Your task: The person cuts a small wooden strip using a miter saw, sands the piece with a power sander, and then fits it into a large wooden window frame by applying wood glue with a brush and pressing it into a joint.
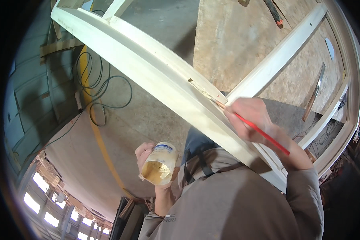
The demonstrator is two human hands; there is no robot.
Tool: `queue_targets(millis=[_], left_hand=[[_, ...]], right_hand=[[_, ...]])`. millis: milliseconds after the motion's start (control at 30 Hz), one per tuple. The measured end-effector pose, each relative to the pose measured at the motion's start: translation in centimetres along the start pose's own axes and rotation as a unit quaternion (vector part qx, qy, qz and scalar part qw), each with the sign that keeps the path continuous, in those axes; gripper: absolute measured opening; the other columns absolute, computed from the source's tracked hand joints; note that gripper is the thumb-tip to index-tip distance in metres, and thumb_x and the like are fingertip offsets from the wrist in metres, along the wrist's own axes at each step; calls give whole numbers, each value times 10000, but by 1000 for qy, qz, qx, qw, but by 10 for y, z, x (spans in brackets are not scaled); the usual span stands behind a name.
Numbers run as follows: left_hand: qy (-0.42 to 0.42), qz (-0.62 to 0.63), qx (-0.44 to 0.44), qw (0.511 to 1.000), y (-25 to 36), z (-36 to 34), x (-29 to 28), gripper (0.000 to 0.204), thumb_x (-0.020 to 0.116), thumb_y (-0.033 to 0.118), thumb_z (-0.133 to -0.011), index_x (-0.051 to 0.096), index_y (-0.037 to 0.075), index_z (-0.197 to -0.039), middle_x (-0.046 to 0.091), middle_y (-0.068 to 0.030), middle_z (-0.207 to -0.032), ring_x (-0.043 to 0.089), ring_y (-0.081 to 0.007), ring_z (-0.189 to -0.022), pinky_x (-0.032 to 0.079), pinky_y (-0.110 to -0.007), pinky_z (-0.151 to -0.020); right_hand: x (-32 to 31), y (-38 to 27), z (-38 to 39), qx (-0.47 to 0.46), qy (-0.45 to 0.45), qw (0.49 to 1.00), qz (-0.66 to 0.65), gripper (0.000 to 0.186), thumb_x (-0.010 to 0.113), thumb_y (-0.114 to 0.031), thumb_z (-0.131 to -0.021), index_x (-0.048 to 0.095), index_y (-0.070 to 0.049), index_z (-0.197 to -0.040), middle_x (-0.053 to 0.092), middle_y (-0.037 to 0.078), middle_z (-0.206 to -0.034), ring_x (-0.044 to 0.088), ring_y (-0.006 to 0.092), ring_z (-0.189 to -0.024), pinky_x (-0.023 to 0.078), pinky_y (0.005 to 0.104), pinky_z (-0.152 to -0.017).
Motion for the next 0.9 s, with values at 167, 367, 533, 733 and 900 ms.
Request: queue_targets(millis=[167, 367, 533, 733, 900], left_hand=[[-11, -6, -17, 1000, 0, -4, -2, 815, 861, 448, -675, 498, 67, -1297, 498, -147, -1226, 490, -273, -1133, 435, -395, -933], [-14, 6, -35, 999, 0, -13, -4, 843, 856, 467, -674, 470, 61, -1303, 497, -150, -1201, 498, -269, -1107, 464, -397, -901], [14, 66, -44, 997, 0, -23, -11, 850, 879, 408, -656, 455, 65, -1308, 483, -138, -1183, 502, -271, -1098, 467, -408, -892], [-1, 84, 77, 994, 20, -64, -28, 789, 828, 331, -761, 391, 121, -1383, 477, -160, -1250, 500, -299, -1143, 460, -419, -936], [-90, 143, 154, 973, 49, -116, -13, 789, 773, 256, -829, 308, 127, -1453, 458, -203, -1337, 491, -321, -1198, 495, -400, -939]], right_hand=[[0, 9, 4, 127, -49, 991, -7, 76, 623, 15, -799, 581, -2, -738, 496, 144, -604, 524, 333, -514, 415, 364, -488], [-32, 6, -35, 43, 350, 930, -108, 153, 640, -80, -870, 567, -1, -762, 545, 125, -601, 544, 216, -538, 421, 354, -524], [11, 32, -23, 156, -10, 984, -90, 122, 662, -93, -871, 629, -23, -776, 552, 119, -625, 535, 225, -543, 416, 344, -525], [-3, 21, 19, 163, -6, 986, -31, 205, 627, -74, -866, 515, -4, -709, 508, 160, -621, 496, 324, -532, 389, 384, -510], [10, 33, -7, 224, 1, 974, -30, 197, 573, -133, -891, 529, 3, -756, 508, 176, -633, 514, 315, -568, 415, 392, -567]])
Point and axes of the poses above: each hand's wrist, its own z-axis away from the middle knuckle, its own x-axis out of the palm, y = z × x, the point moved 10 cm from there along -z, towards the middle knuckle
